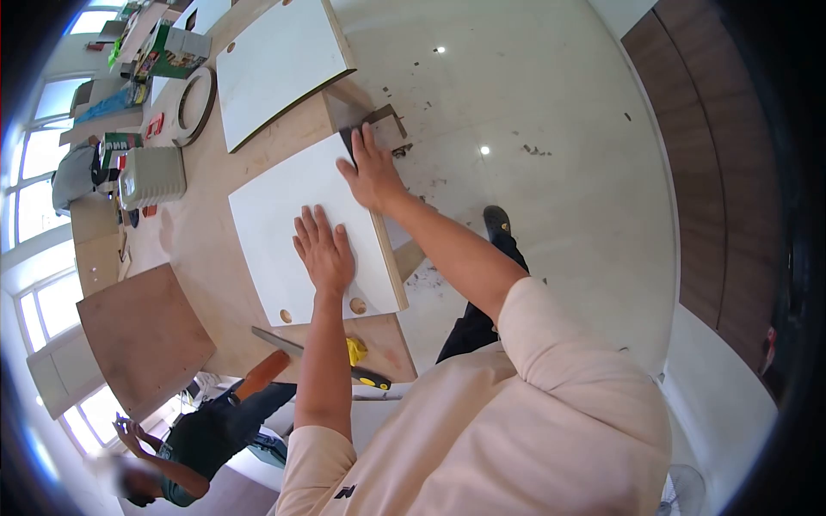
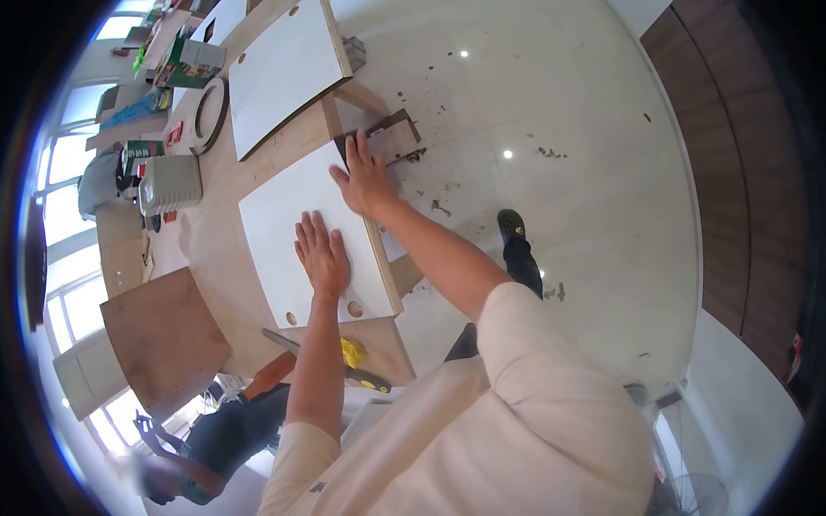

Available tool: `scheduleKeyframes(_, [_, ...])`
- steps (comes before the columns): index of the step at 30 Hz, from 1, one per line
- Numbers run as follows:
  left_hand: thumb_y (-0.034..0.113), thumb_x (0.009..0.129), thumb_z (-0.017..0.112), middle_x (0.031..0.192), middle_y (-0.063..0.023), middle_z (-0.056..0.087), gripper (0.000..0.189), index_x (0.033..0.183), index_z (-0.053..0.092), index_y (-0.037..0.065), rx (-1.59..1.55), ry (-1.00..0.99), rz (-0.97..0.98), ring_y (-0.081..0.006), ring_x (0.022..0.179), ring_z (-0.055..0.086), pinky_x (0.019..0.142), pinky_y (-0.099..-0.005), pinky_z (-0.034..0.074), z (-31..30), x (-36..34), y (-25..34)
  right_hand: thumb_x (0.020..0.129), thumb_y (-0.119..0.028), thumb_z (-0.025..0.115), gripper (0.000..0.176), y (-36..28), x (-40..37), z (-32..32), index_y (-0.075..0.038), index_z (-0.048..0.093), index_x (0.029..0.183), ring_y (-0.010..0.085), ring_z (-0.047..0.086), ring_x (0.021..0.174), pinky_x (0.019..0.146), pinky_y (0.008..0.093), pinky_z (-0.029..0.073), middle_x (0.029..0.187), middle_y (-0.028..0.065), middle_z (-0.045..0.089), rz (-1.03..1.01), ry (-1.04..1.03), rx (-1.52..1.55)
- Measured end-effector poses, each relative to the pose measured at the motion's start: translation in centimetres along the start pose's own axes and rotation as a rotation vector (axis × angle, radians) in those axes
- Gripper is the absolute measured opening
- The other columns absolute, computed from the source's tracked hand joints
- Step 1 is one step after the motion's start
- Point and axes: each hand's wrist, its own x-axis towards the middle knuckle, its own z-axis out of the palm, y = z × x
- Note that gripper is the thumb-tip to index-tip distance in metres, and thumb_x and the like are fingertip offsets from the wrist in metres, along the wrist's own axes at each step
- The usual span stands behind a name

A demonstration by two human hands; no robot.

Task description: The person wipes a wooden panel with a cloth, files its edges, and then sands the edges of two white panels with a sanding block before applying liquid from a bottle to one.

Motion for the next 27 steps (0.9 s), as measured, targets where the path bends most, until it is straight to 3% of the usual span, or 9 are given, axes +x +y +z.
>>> scheduleKeyframes(4, [0.041,0.104,0.035,0.164,-0.0174,0.022,0.062,0.157,0.03,0.008,-0.008,0.008,0.007,-0.0391,0.152,0.014,0.122,-0.0534,0.009,0.0,0.2,0.2,0.096,-0.039,0.061,0.078,1.0,-12.5,-1.2,0.005,0.03,0.152,0.0481,0.049,0.123,0.104,0.0482,0.04,0.16,0.0303,0.019,-0.111,-0.163,-0.04])
scheduleKeyframes(7, [0.041,0.104,0.036,0.164,-0.0173,0.022,0.062,0.156,0.03,0.008,-0.006,0.016,0.013,-0.0392,0.152,0.014,0.121,-0.0532,0.009,-0.1,0.2,0.3,0.094,-0.038,0.063,0.08,0.5,-14.9,-2.0,0.006,0.029,0.152,0.0456,0.052,0.118,0.102,0.0469,0.042,0.16,0.031,0.019,-0.236,-0.077,-0.031])
scheduleKeyframes(8, [0.04,0.104,0.036,0.164,-0.0175,0.023,0.062,0.156,0.03,0.008,-0.003,0.008,0.01,-0.0393,0.152,0.014,0.121,-0.0533,0.009,0.0,-0.1,0.1,0.095,-0.039,0.062,0.076,0.9,-12.1,-0.9,0.006,0.033,0.15,0.0453,0.053,0.113,0.1,0.0472,0.043,0.16,0.0299,0.02,-0.143,-0.125,-0.067])
scheduleKeyframes(13, [0.04,0.104,0.036,0.164,-0.0182,0.023,0.062,0.156,0.031,0.007,-0.015,0.014,0.021,-0.0397,0.152,0.015,0.121,-0.0536,0.009,-0.3,0.1,0.4,0.096,-0.04,0.059,0.071,0.2,2.4,-0.4,0.006,0.036,0.147,0.047,0.052,0.109,0.099,0.0488,0.044,0.16,0.0266,0.023,-0.11,0.109,-0.019])
scheduleKeyframes(14, [0.04,0.104,0.035,0.164,-0.0182,0.023,0.061,0.156,0.031,0.007,-0.011,0.014,0.031,-0.0396,0.152,0.015,0.121,-0.0536,0.009,-0.2,0.8,0.6,0.096,-0.039,0.06,0.075,-0.1,-2.0,-1.9,0.006,0.032,0.149,0.0462,0.053,0.111,0.099,0.0484,0.043,0.16,0.0284,0.022,-0.08,-0.046,-0.026])
scheduleKeyframes(16, [0.04,0.105,0.035,0.164,-0.0183,0.023,0.061,0.156,0.031,0.007,0.004,0.01,0.012,-0.0395,0.152,0.015,0.121,-0.0536,0.009,0.3,0.3,-0.1,0.095,-0.038,0.061,0.078,1.4,-10.2,-1.2,0.006,0.028,0.151,0.0459,0.053,0.111,0.099,0.0489,0.043,0.16,0.0305,0.021,-0.198,-0.063,-0.018])
scheduleKeyframes(18, [0.04,0.105,0.034,0.164,-0.018,0.022,0.061,0.156,0.03,0.007,0.003,0.021,0.028,-0.0392,0.152,0.014,0.121,-0.0533,0.008,0.3,0.7,-0.1,0.095,-0.037,0.061,0.079,1.6,-11.3,-1.2,0.007,0.027,0.152,0.0459,0.053,0.111,0.098,0.0491,0.042,0.159,0.0317,0.021,-0.199,-0.043,0.003])
scheduleKeyframes(24, [0.041,0.105,0.033,0.164,-0.0176,0.021,0.062,0.157,0.029,0.007,0.008,0.005,0.008,-0.0392,0.152,0.014,0.122,-0.0526,0.007,0.2,0.1,0.1,0.095,-0.041,0.062,0.079,0.5,2.0,-0.3,0.005,0.03,0.151,0.0461,0.052,0.113,0.101,0.0512,0.042,0.16,0.0291,0.022,-0.07,0.021,0.031])
scheduleKeyframes(27, [0.041,0.104,0.034,0.164,-0.0176,0.022,0.062,0.157,0.029,0.007,0.014,0.004,0.017,-0.0391,0.152,0.014,0.122,-0.0526,0.007,0.3,0.3,0.1,0.095,-0.043,0.06,0.079,0.3,-3.9,-2.0,0.005,0.031,0.15,0.0472,0.05,0.117,0.105,0.0516,0.04,0.16,0.0284,0.022,-0.09,-0.096,-0.017])
